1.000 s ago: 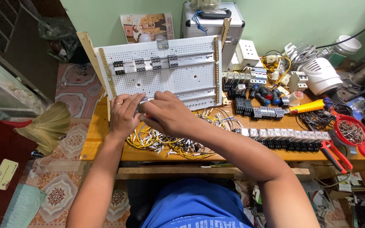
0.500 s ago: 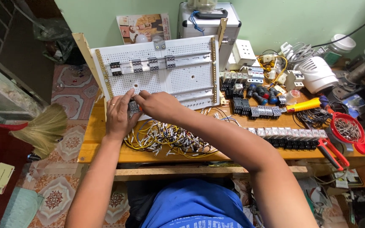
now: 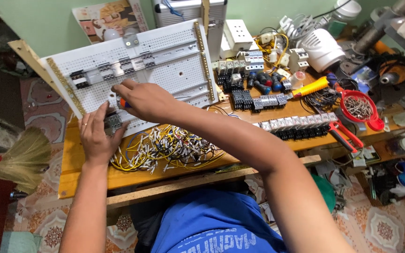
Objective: The person assembles an electrical distribution board by placing black components onto a white perforated panel and securing them with a screwdriver. They repeatedly pick up components from a pile on the table, position them on the board, and tighten the screws to fix them in place.
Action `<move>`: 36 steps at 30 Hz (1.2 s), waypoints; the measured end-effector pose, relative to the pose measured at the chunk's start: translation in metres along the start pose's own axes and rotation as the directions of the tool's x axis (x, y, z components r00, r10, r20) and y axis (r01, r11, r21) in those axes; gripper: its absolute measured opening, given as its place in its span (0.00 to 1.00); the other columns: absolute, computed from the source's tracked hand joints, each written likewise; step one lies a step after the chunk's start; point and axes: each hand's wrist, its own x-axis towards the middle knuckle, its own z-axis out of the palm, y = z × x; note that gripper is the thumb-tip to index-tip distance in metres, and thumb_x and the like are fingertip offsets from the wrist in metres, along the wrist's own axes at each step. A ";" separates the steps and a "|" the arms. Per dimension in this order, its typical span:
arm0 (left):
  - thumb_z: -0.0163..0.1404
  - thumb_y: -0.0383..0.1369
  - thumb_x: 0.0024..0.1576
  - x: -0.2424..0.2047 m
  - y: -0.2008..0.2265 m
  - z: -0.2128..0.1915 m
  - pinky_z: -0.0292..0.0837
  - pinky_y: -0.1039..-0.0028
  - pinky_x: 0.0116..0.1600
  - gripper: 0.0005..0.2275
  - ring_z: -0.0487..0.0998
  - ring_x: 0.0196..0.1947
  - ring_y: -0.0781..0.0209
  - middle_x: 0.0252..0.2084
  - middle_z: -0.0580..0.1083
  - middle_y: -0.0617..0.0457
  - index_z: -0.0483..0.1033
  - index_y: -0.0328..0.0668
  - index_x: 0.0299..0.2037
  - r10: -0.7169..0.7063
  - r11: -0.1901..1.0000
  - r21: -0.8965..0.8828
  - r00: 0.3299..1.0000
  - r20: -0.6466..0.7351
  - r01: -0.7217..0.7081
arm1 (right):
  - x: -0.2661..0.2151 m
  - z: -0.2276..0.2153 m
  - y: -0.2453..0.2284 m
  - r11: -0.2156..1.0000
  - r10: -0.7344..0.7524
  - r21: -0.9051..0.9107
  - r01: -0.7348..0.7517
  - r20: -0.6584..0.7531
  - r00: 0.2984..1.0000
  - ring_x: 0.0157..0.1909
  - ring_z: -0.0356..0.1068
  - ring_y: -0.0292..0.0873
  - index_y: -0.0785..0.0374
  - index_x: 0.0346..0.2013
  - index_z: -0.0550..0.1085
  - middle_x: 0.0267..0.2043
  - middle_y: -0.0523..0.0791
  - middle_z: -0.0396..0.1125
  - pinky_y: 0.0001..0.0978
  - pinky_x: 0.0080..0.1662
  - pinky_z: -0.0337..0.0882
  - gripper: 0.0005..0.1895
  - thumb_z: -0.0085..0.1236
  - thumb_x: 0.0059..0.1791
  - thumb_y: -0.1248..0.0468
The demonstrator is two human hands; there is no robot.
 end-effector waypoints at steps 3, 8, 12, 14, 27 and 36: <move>0.63 0.43 0.58 0.003 0.000 0.000 0.64 0.57 0.51 0.29 0.76 0.44 0.44 0.47 0.77 0.45 0.71 0.34 0.65 -0.015 1.000 -0.006 1.000 0.015 0.015 | -0.030 -0.062 -0.008 0.998 -0.054 -0.025 0.054 0.010 0.998 0.41 0.77 0.67 0.69 0.58 0.66 0.56 0.59 0.66 0.56 0.38 0.79 0.19 0.54 0.53 0.66; 0.68 0.39 0.54 -0.009 -0.009 0.006 0.65 0.57 0.51 0.30 0.76 0.44 0.45 0.46 0.79 0.46 0.72 0.34 0.64 -0.071 0.997 0.010 0.996 0.054 0.070 | -0.106 -0.144 0.027 0.999 -0.029 -0.019 0.031 0.126 0.992 0.42 0.77 0.65 0.71 0.58 0.70 0.55 0.61 0.69 0.57 0.39 0.79 0.17 0.53 0.54 0.69; 0.68 0.42 0.57 -0.010 -0.008 0.004 0.67 0.56 0.58 0.31 0.78 0.48 0.45 0.52 0.81 0.45 0.72 0.34 0.66 0.006 0.991 0.133 0.998 0.061 -0.014 | -0.174 -0.209 0.070 0.818 0.575 -0.189 -0.543 0.308 0.758 0.59 0.67 0.52 0.53 0.66 0.67 0.70 0.44 0.60 0.49 0.63 0.68 0.29 0.56 0.50 0.67; 0.68 0.41 0.58 -0.009 -0.006 0.003 0.68 0.56 0.59 0.29 0.79 0.47 0.45 0.51 0.81 0.44 0.75 0.32 0.64 0.015 0.990 0.138 0.998 0.058 -0.023 | -0.213 -0.225 0.097 0.767 0.641 -0.262 -0.585 0.284 0.713 0.57 0.67 0.52 0.53 0.65 0.68 0.67 0.46 0.60 0.49 0.61 0.70 0.28 0.59 0.50 0.63; 0.71 0.33 0.56 0.005 0.006 -0.005 0.69 0.57 0.58 0.18 0.80 0.48 0.44 0.47 0.80 0.38 0.80 0.29 0.49 0.074 0.994 0.081 0.997 0.000 -0.074 | -0.328 -0.205 0.189 0.656 0.753 -0.393 -0.644 0.401 0.522 0.62 0.69 0.52 0.50 0.62 0.73 0.64 0.45 0.70 0.48 0.60 0.68 0.27 0.65 0.47 0.60; 0.69 0.48 0.53 0.019 0.013 -0.021 0.58 0.54 0.59 0.15 0.74 0.55 0.45 0.51 0.80 0.50 0.85 0.49 0.39 0.083 0.958 0.282 0.990 -0.111 -0.049 | -0.318 -0.197 0.197 0.650 0.760 -0.448 -0.614 0.356 0.544 0.58 0.70 0.57 0.51 0.65 0.70 0.59 0.52 0.71 0.46 0.56 0.70 0.34 0.69 0.44 0.58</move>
